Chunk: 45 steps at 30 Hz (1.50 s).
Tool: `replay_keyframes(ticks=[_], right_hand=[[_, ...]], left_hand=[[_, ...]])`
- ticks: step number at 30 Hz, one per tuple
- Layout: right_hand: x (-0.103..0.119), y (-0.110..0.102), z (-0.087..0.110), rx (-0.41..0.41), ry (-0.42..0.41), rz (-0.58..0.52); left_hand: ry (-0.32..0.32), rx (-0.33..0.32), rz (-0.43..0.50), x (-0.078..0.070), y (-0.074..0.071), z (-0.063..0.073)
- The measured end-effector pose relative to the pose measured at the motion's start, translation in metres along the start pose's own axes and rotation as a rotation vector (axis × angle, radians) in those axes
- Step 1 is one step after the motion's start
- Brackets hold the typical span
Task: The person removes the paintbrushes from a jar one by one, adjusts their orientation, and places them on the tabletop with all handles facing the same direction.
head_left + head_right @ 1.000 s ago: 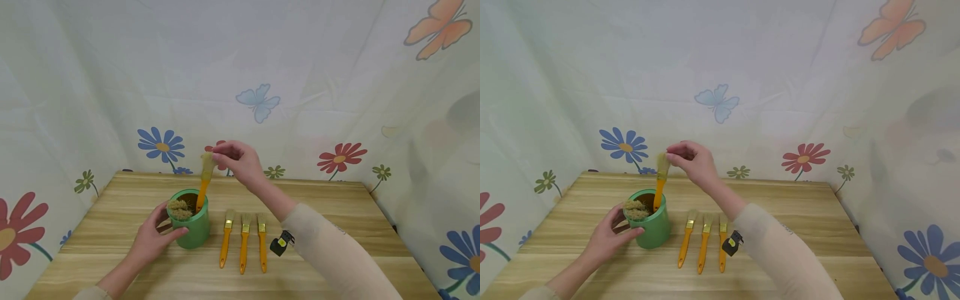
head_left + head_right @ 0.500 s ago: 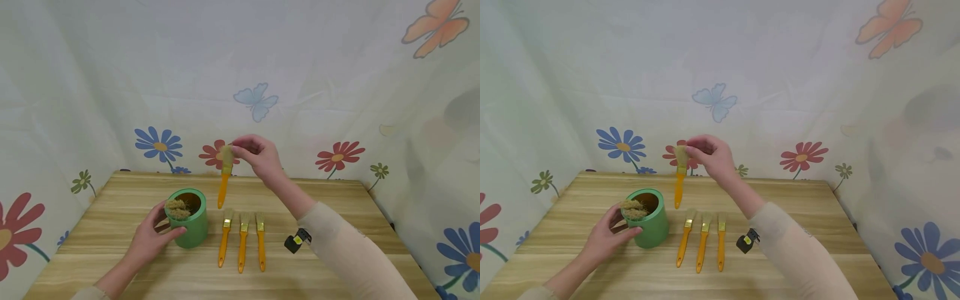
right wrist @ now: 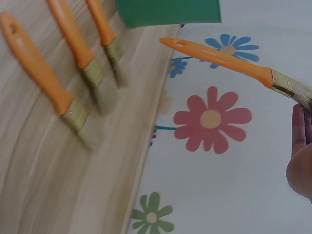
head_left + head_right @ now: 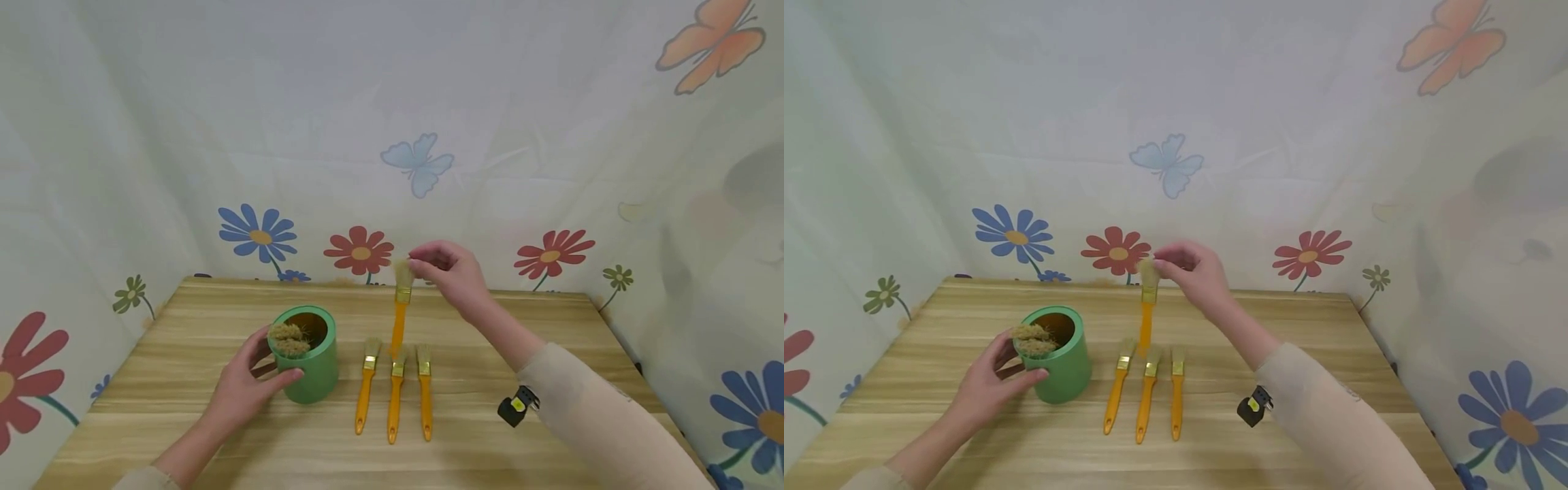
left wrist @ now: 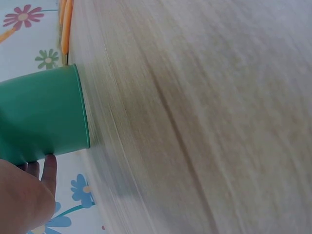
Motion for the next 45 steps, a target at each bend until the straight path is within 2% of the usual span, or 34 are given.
replay_keyframes(ticks=[6,11,22,34,40,45], right_hand=[[-0.024,-0.001,0.012,0.040,0.079,0.031],[-0.041,-0.003,0.022,0.057,0.107,0.049],[-0.079,-0.009,0.043,0.097,0.171,-0.002],[-0.125,-0.014,0.061,0.115,0.297,-0.037],[-0.150,-0.016,0.069,0.117,0.377,-0.005],[-0.165,-0.015,0.074,0.125,0.370,0.039]], left_hand=[[0.000,0.006,0.003,0.001,-0.001,-0.001],[-0.003,0.008,0.008,0.002,-0.001,-0.001],[0.003,0.008,-0.003,0.001,0.001,-0.002],[-0.008,0.011,-0.002,0.001,0.002,-0.002],[-0.014,0.011,-0.005,0.000,0.001,-0.002],[-0.019,0.014,-0.008,0.000,0.002,-0.003]])
Point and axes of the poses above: each hand's wrist, its own z-axis away from the middle knuckle, its own y-axis out of the palm, x = y × z, the point moved 9 cm from there along -z, towards the middle knuckle, and after that the axes turned 13 degrees about z, right-handed, at the moved point
